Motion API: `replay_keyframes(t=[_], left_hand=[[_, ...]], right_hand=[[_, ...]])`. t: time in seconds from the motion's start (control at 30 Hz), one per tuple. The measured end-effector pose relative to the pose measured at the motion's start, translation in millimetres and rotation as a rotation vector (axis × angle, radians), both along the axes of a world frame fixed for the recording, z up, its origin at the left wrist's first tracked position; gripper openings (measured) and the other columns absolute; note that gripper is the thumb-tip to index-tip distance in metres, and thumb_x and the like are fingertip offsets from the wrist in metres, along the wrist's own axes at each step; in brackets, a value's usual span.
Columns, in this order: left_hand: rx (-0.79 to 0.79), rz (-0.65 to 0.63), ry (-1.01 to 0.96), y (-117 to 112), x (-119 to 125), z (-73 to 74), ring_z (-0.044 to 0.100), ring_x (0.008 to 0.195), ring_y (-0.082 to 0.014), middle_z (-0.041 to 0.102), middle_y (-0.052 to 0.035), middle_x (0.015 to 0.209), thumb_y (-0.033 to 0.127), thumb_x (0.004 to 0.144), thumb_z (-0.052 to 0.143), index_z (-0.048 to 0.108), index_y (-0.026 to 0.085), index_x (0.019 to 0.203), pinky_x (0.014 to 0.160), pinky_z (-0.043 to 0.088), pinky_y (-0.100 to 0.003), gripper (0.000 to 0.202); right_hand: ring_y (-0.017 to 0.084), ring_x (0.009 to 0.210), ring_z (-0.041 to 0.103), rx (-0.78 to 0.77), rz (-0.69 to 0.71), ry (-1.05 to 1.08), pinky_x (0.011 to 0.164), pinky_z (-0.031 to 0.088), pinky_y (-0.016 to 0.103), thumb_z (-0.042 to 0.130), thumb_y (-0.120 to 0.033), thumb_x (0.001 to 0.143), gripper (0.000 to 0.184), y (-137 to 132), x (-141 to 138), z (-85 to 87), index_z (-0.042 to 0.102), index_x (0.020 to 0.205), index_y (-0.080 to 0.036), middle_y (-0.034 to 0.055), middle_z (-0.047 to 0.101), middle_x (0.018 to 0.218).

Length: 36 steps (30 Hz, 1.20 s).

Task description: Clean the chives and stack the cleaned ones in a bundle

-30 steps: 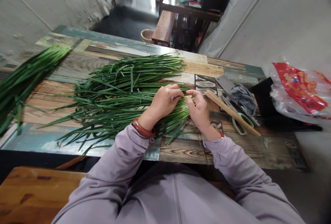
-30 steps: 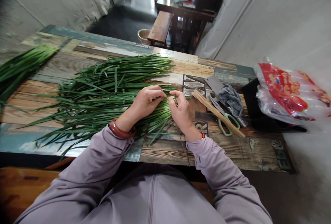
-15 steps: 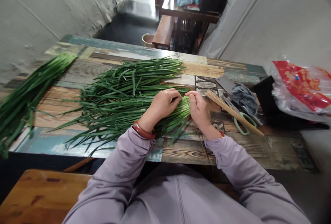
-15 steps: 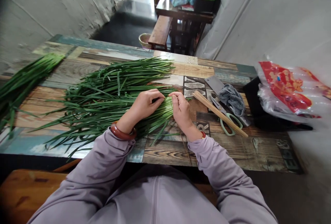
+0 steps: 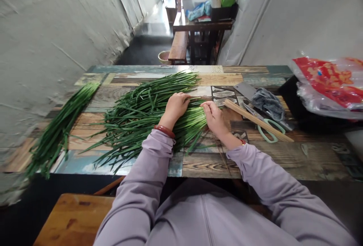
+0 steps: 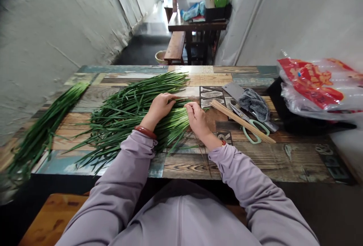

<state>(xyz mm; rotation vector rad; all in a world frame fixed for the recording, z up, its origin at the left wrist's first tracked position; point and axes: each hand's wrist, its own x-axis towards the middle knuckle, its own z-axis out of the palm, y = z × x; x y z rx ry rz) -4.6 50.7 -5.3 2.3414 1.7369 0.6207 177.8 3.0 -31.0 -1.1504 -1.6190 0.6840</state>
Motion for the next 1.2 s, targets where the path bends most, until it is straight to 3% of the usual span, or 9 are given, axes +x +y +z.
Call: replay_keyframes(t=[0.27, 0.43, 0.57, 0.7, 0.9, 1.07, 1.2], left_hand=[[0.070, 0.056, 0.153, 0, 6, -0.7, 0.058, 0.089, -0.0254, 0.068, -0.0116, 0.090, 0.023, 0.089, 0.059, 0.078, 0.018, 0.081, 0.080, 0.044, -0.038, 0.021], [0.178, 0.049, -0.061, -12, 4, 8.2, 0.061, 0.094, -0.0233, 0.070, -0.0085, 0.098, 0.020, 0.087, 0.060, 0.073, 0.018, 0.082, 0.083, 0.045, -0.035, 0.014], [0.131, -0.015, -0.266, -25, 3, 10.8, 0.061, 0.081, -0.0178, 0.069, -0.0053, 0.086, 0.018, 0.089, 0.056, 0.071, 0.017, 0.085, 0.077, 0.047, -0.030, 0.015], [0.082, -0.052, -0.404, -32, 4, 4.8, 0.063, 0.081, -0.0166, 0.071, -0.0049, 0.086, 0.018, 0.089, 0.056, 0.075, 0.017, 0.094, 0.077, 0.048, -0.028, 0.020], [0.091, -0.057, -0.453, -29, 7, -4.3, 0.064, 0.081, -0.0171, 0.072, -0.0060, 0.085, 0.019, 0.087, 0.059, 0.077, 0.015, 0.088, 0.076, 0.048, -0.029, 0.019], [0.108, -0.081, -0.495, -32, 12, -0.9, 0.064, 0.080, -0.0163, 0.072, -0.0053, 0.086, 0.017, 0.086, 0.059, 0.078, 0.016, 0.086, 0.075, 0.049, -0.028, 0.019], [0.110, -0.097, -0.497, -36, 16, 2.6, 0.065, 0.080, -0.0167, 0.072, -0.0056, 0.086, 0.017, 0.087, 0.058, 0.078, 0.016, 0.086, 0.075, 0.048, -0.028, 0.020]], right_hand=[[0.020, 0.079, 0.065, -0.016, -0.023, -0.009, 0.075, 0.048, 0.031, 0.040, -0.048, 0.097, 0.037, 3, -1, -2.8, 0.064, 0.095, -0.020, 0.0071, 0.072, 0.089], [0.022, 0.085, 0.067, -0.025, -0.012, -0.026, 0.079, 0.049, 0.032, 0.040, -0.046, 0.097, 0.037, 2, 0, -1.0, 0.066, 0.095, -0.020, 0.0089, 0.073, 0.092], [0.023, 0.087, 0.068, -0.050, -0.015, -0.007, 0.080, 0.049, 0.033, 0.043, -0.048, 0.095, 0.037, 2, 0, -1.2, 0.067, 0.093, -0.020, 0.0088, 0.074, 0.093], [0.023, 0.087, 0.067, -0.121, -0.001, 0.063, 0.079, 0.050, 0.034, 0.047, -0.051, 0.093, 0.039, 3, 0, -4.8, 0.069, 0.094, -0.019, 0.0083, 0.075, 0.094], [0.021, 0.084, 0.067, -0.127, 0.003, 0.099, 0.079, 0.050, 0.033, 0.053, -0.049, 0.092, 0.034, -2, 1, -2.2, 0.068, 0.096, -0.018, 0.0071, 0.074, 0.092], [0.021, 0.090, 0.068, -0.098, -0.005, 0.055, 0.084, 0.050, 0.034, 0.054, -0.044, 0.093, 0.029, -9, 3, 6.8, 0.067, 0.098, -0.020, 0.0068, 0.074, 0.096], [0.020, 0.092, 0.067, -0.088, -0.013, 0.078, 0.084, 0.051, 0.034, 0.055, -0.045, 0.094, 0.028, -9, 3, 2.8, 0.068, 0.098, -0.020, 0.0062, 0.074, 0.098]])
